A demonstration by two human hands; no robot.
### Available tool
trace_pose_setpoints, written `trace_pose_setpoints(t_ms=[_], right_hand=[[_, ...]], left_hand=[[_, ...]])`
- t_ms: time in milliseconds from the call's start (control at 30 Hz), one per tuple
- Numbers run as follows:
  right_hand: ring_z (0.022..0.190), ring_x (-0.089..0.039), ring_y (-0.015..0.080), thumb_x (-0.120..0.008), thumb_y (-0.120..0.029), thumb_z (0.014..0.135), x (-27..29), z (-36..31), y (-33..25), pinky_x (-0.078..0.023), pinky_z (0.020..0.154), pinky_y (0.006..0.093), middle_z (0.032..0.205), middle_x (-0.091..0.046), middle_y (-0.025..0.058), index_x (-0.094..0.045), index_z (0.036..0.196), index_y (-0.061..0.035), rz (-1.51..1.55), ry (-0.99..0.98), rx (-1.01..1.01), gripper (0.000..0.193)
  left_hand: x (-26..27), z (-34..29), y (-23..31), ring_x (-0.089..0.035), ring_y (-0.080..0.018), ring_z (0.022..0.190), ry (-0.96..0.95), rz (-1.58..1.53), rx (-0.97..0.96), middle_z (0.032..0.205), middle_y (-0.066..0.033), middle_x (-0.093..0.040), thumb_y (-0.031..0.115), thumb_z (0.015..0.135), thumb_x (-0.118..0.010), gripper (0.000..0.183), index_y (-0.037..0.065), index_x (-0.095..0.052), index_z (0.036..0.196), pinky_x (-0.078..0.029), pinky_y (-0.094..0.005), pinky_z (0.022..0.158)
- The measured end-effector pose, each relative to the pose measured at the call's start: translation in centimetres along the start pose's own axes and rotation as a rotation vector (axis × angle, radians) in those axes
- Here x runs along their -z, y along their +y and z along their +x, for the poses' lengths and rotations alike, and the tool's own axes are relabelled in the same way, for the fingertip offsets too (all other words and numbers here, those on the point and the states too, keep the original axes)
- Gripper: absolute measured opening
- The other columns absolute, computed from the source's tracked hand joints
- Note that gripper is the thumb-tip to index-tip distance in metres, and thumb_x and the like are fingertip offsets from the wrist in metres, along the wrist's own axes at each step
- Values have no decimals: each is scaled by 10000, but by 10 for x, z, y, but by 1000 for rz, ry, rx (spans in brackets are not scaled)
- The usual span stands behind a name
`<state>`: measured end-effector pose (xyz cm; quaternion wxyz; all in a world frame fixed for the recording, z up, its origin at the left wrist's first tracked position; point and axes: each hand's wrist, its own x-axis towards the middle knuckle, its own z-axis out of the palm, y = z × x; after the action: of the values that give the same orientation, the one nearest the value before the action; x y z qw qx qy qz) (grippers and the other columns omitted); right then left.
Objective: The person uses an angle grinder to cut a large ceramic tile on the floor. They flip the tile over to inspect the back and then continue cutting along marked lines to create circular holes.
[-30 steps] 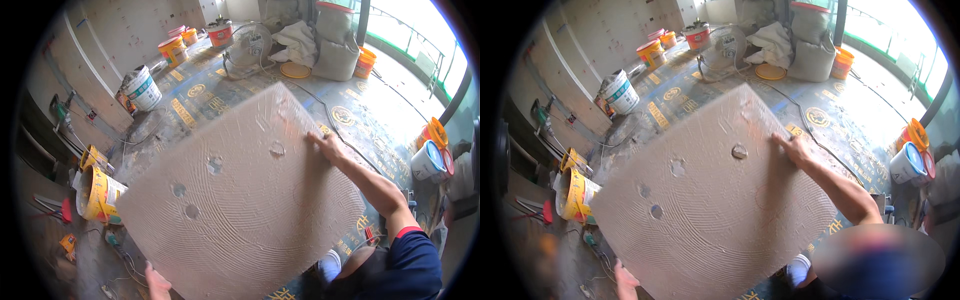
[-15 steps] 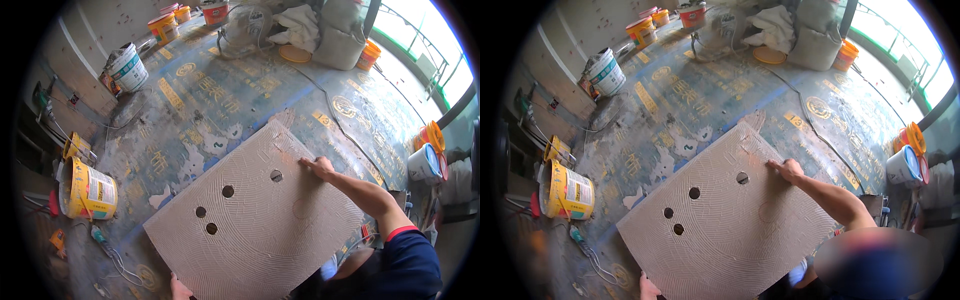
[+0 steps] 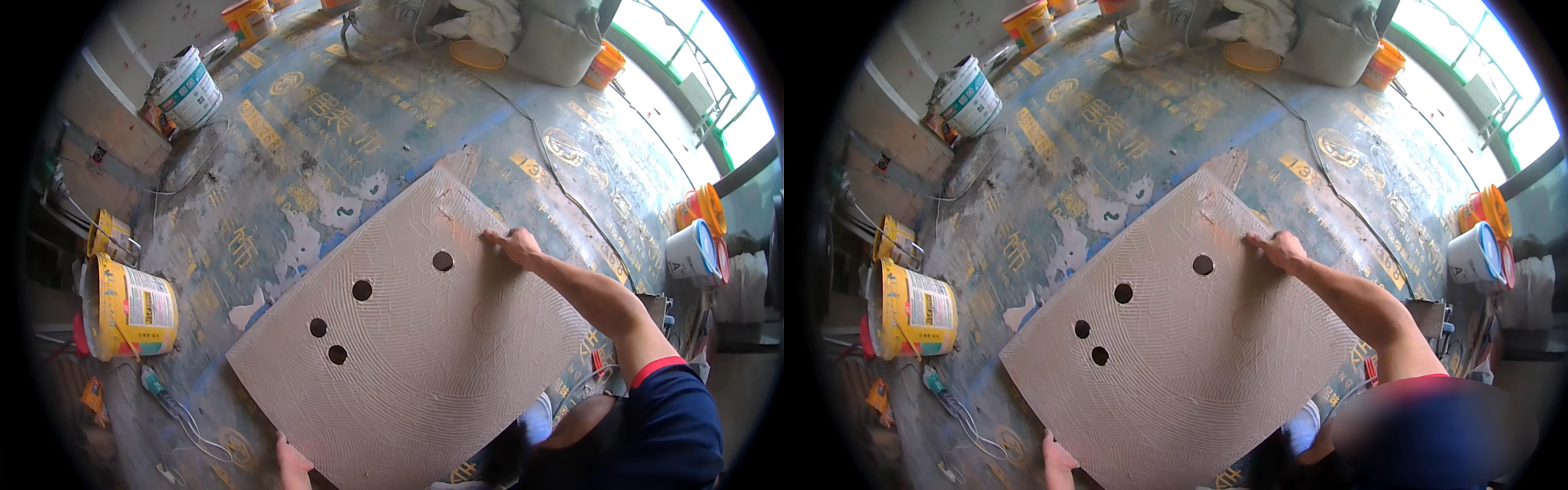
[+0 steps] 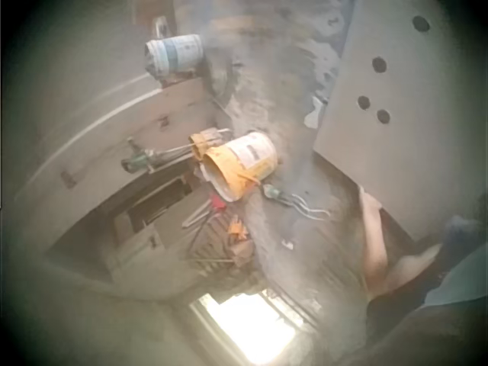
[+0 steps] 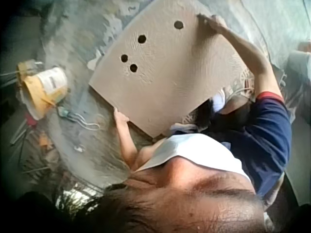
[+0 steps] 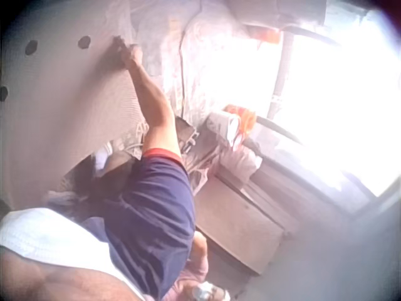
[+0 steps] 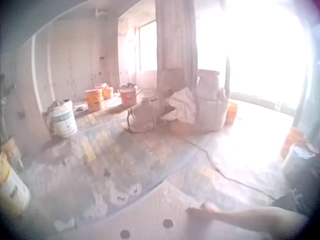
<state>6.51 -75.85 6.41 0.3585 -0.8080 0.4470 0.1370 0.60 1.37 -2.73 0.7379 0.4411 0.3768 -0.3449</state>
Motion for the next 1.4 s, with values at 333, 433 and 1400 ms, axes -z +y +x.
trace_pose_setpoints(t_ms=[333,433,1400], right_hand=[[993,-676,323,-576,-756,823,-1,0,-14,-508,866,413,1030,-700,213,-696,1070,49,-45,-14,21,851],[1020,-661,334,-520,-709,890,8,6,1,-500,888,423,1047,-696,216,-678,1105,36,-133,11,73,791],[660,-657,298,-559,-329,802,308,-120,568,-548,684,444,822,-700,109,-625,818,-112,991,294,-835,228]], left_hand=[[-57,-27,34,-411,-381,1368,80,-11,49,1521,-128,-414,597,1002,-250,719,101,-330,1516,-334,-616,1081],[-55,-25,30,-411,-370,1372,97,36,27,1522,-131,-412,593,1001,-286,728,80,-321,1516,-339,-591,1090],[-34,-36,-6,-616,-308,1147,591,812,-174,1294,-202,-606,662,948,-470,849,-107,-515,1307,-508,-427,922]])
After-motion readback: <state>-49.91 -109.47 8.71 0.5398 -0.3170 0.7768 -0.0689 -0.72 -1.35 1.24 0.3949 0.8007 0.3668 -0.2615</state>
